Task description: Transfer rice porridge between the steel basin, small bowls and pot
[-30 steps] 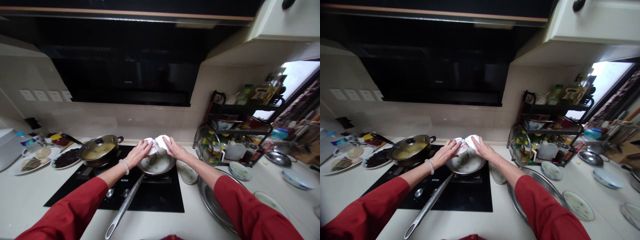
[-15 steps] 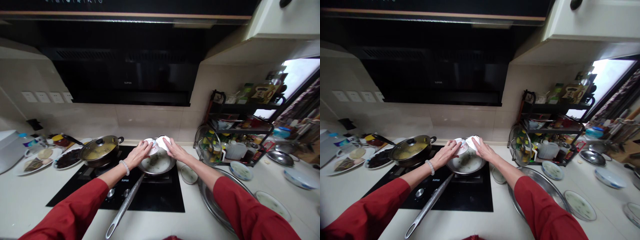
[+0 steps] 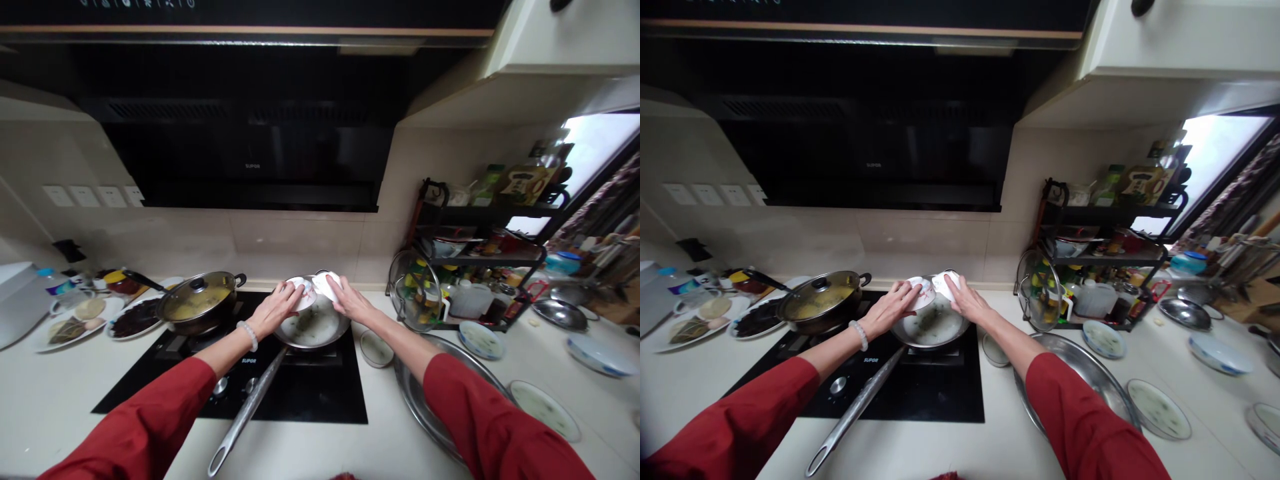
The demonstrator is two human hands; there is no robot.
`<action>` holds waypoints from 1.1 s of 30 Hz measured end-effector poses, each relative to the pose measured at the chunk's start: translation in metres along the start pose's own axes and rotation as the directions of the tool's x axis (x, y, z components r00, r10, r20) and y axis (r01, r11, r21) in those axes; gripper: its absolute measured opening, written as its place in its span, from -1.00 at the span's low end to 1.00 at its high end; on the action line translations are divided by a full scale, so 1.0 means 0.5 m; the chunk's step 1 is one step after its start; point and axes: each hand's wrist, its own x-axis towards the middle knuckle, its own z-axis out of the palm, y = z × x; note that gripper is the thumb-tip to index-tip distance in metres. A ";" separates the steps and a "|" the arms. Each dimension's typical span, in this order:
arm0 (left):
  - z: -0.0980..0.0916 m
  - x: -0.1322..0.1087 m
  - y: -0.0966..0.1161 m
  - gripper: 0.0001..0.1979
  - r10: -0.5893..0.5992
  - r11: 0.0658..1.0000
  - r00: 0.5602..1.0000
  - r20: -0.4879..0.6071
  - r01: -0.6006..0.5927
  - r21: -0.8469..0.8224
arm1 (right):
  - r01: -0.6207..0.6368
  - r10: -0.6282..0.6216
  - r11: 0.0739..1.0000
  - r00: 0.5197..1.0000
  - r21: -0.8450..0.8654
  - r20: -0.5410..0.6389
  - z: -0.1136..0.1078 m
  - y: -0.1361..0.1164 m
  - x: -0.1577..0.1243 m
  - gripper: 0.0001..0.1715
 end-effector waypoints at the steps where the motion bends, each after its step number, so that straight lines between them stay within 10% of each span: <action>1: 0.000 0.000 0.001 -0.30 -0.001 1.000 1.000 0.000 0.001 -0.002 | -0.003 0.003 1.000 1.000 0.011 0.000 0.000 0.000 0.000 -0.10; 7: 0.005 -0.002 -0.001 -0.32 -0.040 0.997 0.999 -0.014 0.039 -0.071 | -0.011 0.020 0.981 0.999 0.195 -0.048 0.016 0.014 0.001 -0.10; 11: 0.023 0.007 -0.005 -0.34 -0.284 0.869 0.953 -0.104 0.210 -0.449 | -0.114 0.226 0.823 0.965 0.556 -0.137 0.043 0.014 0.014 -0.11; 14: 0.034 0.020 -0.004 -0.42 -0.722 0.183 0.665 0.192 0.451 -0.873 | -0.240 0.589 0.215 0.805 0.947 0.071 0.054 0.002 0.028 -0.17; 16: 0.035 0.026 -0.004 -0.53 -0.755 -0.295 0.440 0.486 0.434 -0.851 | -0.191 0.658 -0.190 0.703 0.963 0.270 0.052 -0.003 0.033 -0.33; 18: 0.030 0.026 -0.004 -0.59 -0.707 -0.480 0.356 0.611 0.392 -0.785 | -0.142 0.640 -0.358 0.683 0.923 0.353 0.044 -0.003 0.031 -0.55; 26: -0.051 0.015 0.029 -0.68 -0.524 -0.766 0.392 0.756 0.170 -0.620 | -0.092 0.450 -0.621 0.771 0.778 0.451 -0.026 0.040 -0.014 -0.77; 33: -0.150 -0.007 0.150 -0.62 -0.416 -0.825 0.488 0.767 0.153 -0.545 | -0.030 0.362 -0.685 0.854 0.728 0.375 -0.085 0.122 -0.078 -0.78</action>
